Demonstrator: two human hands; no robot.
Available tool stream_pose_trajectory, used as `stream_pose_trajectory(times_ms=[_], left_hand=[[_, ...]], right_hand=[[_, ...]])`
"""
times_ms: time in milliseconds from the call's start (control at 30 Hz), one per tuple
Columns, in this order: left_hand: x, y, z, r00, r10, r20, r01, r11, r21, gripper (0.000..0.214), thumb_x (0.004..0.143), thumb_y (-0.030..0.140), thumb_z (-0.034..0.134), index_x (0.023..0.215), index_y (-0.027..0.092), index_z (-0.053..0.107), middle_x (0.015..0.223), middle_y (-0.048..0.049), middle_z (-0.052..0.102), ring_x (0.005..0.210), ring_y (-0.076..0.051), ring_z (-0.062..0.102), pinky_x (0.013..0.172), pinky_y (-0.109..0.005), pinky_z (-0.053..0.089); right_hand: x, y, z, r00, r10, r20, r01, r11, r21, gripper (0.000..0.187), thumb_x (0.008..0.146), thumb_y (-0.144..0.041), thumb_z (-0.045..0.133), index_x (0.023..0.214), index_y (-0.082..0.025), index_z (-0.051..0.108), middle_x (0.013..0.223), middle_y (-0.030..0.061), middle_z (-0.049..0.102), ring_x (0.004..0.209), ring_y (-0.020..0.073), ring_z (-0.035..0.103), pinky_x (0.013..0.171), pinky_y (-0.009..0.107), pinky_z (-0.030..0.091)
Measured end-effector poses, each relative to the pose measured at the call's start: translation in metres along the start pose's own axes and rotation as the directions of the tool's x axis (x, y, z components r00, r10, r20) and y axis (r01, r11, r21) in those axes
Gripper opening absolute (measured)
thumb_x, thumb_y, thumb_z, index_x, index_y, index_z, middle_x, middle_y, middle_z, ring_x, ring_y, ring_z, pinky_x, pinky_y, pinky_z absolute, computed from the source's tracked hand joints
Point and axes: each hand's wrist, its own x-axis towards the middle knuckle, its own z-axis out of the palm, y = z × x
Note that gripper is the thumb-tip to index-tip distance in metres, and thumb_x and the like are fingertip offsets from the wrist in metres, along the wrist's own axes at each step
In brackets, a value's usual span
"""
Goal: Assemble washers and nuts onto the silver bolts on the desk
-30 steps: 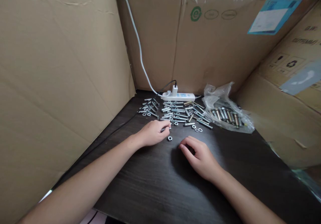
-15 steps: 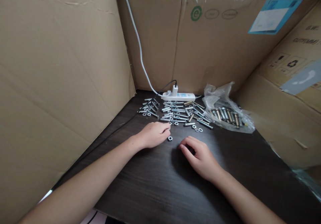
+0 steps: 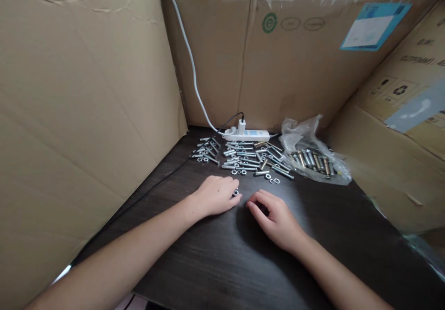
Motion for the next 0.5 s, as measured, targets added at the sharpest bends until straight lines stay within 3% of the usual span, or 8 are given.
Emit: stream_pose_trajectory(times_ms=[233,367,433,500], left_hand=[[-0.0003,0.0057,-0.0071,0.986,0.135,-0.101,-0.145,0.984,-0.102,0.024,0.084,0.039,0.048,0.073,0.018,0.051,0.074,0.0000,0.062,0.063,-0.014,0.056,0.052,-0.025,0.030],[-0.0026,0.0093,-0.0088,0.962,0.169,-0.212,-0.204,0.967,-0.154,0.020,0.082,0.036,0.049,0.073,0.018,0.051,0.071,0.0011,0.060,0.060,-0.012,0.052,0.054,-0.024,0.030],[-0.0032,0.0093,-0.0080,0.947,0.195,-0.254,-0.241,0.956,-0.166,0.020,0.081,0.036,0.049,0.072,0.018,0.051,0.070,0.0015,0.059,0.059,-0.011,0.050,0.054,-0.023,0.031],[-0.0033,0.0091,-0.0070,0.932,0.231,-0.278,-0.284,0.944,-0.168,0.020,0.081,0.035,0.048,0.072,0.018,0.051,0.069,0.0016,0.057,0.059,-0.010,0.050,0.054,-0.023,0.032]], right_hand=[[0.0000,-0.0002,-0.0018,0.997,0.035,-0.066,-0.032,0.999,0.042,0.020,0.090,-0.027,0.045,0.076,-0.019,0.057,0.074,0.0027,0.058,0.069,0.0157,0.054,0.065,0.026,0.041],[0.0008,-0.0033,-0.0018,0.991,0.110,-0.079,-0.088,0.967,0.239,0.024,0.090,-0.032,0.045,0.075,-0.018,0.058,0.072,0.0022,0.058,0.068,0.0148,0.052,0.065,0.026,0.040],[0.0012,-0.0041,0.0003,0.984,0.179,-0.002,-0.159,0.881,0.446,0.029,0.089,-0.037,0.045,0.072,-0.017,0.058,0.065,0.0006,0.054,0.061,0.0127,0.049,0.058,0.024,0.038],[0.0012,-0.0044,0.0028,0.961,0.242,0.131,-0.268,0.717,0.643,0.033,0.088,-0.042,0.047,0.071,-0.016,0.058,0.058,-0.0014,0.048,0.052,0.0100,0.041,0.047,0.022,0.031]])
